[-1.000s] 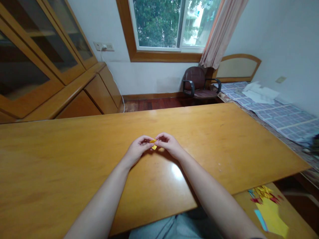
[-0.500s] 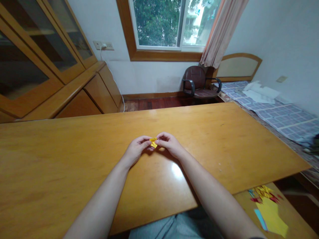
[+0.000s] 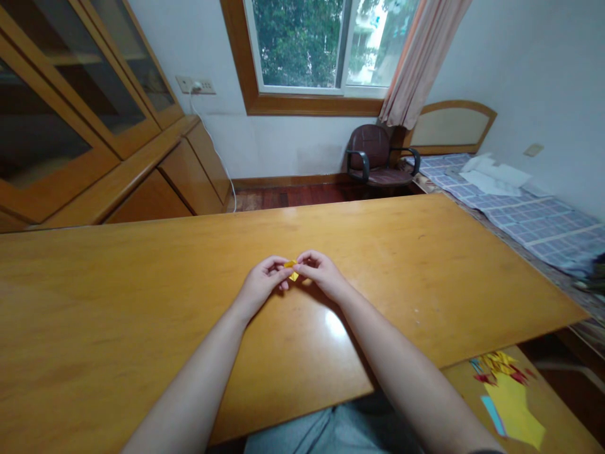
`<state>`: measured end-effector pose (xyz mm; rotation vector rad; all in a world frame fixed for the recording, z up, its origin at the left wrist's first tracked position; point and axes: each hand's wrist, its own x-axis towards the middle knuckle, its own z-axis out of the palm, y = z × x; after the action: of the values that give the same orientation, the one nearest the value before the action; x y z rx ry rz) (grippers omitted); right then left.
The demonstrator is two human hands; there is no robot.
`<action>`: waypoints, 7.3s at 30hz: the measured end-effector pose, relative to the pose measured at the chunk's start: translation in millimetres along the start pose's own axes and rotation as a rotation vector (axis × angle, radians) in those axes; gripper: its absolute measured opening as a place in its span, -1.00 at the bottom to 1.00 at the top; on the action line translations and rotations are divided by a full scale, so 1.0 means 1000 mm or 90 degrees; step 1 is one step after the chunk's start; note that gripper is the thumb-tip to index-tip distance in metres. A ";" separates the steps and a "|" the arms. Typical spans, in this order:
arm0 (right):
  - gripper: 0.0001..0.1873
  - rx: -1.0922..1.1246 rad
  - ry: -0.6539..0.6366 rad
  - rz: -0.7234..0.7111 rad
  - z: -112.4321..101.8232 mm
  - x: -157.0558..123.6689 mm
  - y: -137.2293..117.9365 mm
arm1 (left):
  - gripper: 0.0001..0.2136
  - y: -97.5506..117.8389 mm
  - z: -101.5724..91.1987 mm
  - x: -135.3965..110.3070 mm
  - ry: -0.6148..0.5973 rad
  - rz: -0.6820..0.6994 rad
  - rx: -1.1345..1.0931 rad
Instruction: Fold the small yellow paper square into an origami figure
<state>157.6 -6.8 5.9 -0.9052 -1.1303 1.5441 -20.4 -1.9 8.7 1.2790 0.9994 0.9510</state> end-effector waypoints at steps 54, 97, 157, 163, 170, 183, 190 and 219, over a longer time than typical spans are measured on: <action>-0.78 -0.199 0.006 -0.076 -0.001 0.003 0.015 | -0.77 0.004 0.009 -0.003 0.149 0.068 0.151; -0.87 -0.440 0.017 -0.278 -0.005 0.001 0.006 | -0.67 -0.002 0.006 0.003 0.092 -0.029 -0.034; -0.87 -0.369 0.008 -0.243 -0.013 0.002 0.001 | -0.76 -0.004 0.005 0.000 -0.017 0.088 0.003; -0.85 -0.354 0.005 -0.250 -0.014 0.003 0.002 | -0.80 -0.004 0.007 -0.001 0.000 0.105 0.013; -0.69 -0.282 0.003 -0.220 -0.014 0.004 0.008 | -0.79 -0.009 0.006 -0.001 0.011 0.097 0.033; -0.88 -0.337 0.018 -0.218 -0.012 0.002 0.002 | -0.64 -0.007 0.009 0.003 0.082 0.059 -0.006; -0.89 -0.272 0.035 -0.179 -0.011 0.003 0.005 | -0.61 -0.004 0.007 0.005 0.098 0.055 -0.017; -0.66 -0.179 0.093 -0.180 0.000 0.003 0.014 | -0.74 -0.003 0.011 0.001 0.104 0.085 -0.023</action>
<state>153.2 -4.7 -7.7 -0.9790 -1.3270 1.0908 -9.6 -4.8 6.5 1.2653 1.0267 1.1873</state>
